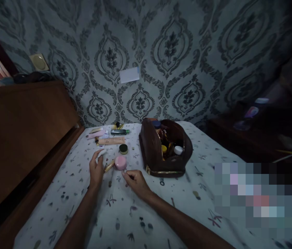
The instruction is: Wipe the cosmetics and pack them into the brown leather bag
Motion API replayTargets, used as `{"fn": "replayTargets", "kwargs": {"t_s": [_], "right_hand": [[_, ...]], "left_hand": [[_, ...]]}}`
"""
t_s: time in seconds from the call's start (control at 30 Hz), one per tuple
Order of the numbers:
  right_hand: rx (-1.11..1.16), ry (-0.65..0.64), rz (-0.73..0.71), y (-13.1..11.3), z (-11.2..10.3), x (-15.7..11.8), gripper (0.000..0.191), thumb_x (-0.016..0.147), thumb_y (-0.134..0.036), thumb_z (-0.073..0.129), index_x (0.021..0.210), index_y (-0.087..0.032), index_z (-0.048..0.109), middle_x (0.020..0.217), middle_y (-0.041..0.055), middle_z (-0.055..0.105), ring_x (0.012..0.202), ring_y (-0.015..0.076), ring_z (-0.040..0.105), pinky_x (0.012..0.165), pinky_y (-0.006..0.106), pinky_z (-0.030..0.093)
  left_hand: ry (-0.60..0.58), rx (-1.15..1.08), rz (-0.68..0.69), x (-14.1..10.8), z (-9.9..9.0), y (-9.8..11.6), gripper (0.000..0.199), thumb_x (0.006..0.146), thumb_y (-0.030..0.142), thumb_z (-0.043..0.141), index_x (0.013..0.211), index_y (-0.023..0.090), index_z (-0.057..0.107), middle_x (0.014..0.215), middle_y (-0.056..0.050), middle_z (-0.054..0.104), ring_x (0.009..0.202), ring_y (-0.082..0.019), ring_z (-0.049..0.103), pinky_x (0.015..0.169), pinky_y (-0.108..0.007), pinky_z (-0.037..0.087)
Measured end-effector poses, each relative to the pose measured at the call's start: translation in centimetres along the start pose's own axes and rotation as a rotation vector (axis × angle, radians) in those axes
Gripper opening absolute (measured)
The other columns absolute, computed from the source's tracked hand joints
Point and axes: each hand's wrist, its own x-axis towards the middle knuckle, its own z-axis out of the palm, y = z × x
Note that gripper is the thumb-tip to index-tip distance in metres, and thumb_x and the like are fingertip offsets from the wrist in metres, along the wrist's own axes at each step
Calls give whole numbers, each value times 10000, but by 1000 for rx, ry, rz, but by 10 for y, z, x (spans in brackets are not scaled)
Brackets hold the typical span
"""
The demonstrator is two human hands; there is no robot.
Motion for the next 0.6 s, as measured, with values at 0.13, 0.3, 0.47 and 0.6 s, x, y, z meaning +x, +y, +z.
{"fn": "replayTargets", "kwargs": {"t_s": [0.13,0.3,0.47,0.6], "right_hand": [[14,11,-15,0,-1,0,486,883,-449,466,477,-192,395,449,-34,400,459,90,374,483,223,276],[16,39,-59,0,0,0,448,877,-404,462,488,-196,381,454,-41,374,466,89,356,469,221,261],[-18,118,-106,-1,1,1,428,865,-358,445,499,-204,285,484,-53,281,489,82,305,472,220,239],[-85,232,-113,3,-2,1,263,826,-286,471,587,-198,410,565,-40,410,559,108,411,540,225,328]], "left_hand": [[-84,140,144,-5,2,3,303,893,283,474,1133,190,635,1114,-80,640,1108,-245,570,1001,-395,423],[-371,556,438,-25,25,-7,426,951,279,426,1356,166,495,1310,-163,555,1243,-291,490,1026,-477,403],[-448,714,548,-27,35,-25,452,930,233,444,1379,185,462,1374,-169,509,1294,-318,441,1026,-521,391],[-444,690,528,-23,33,-23,442,893,238,483,1329,175,508,1207,-146,544,1126,-299,517,945,-490,463]]}}
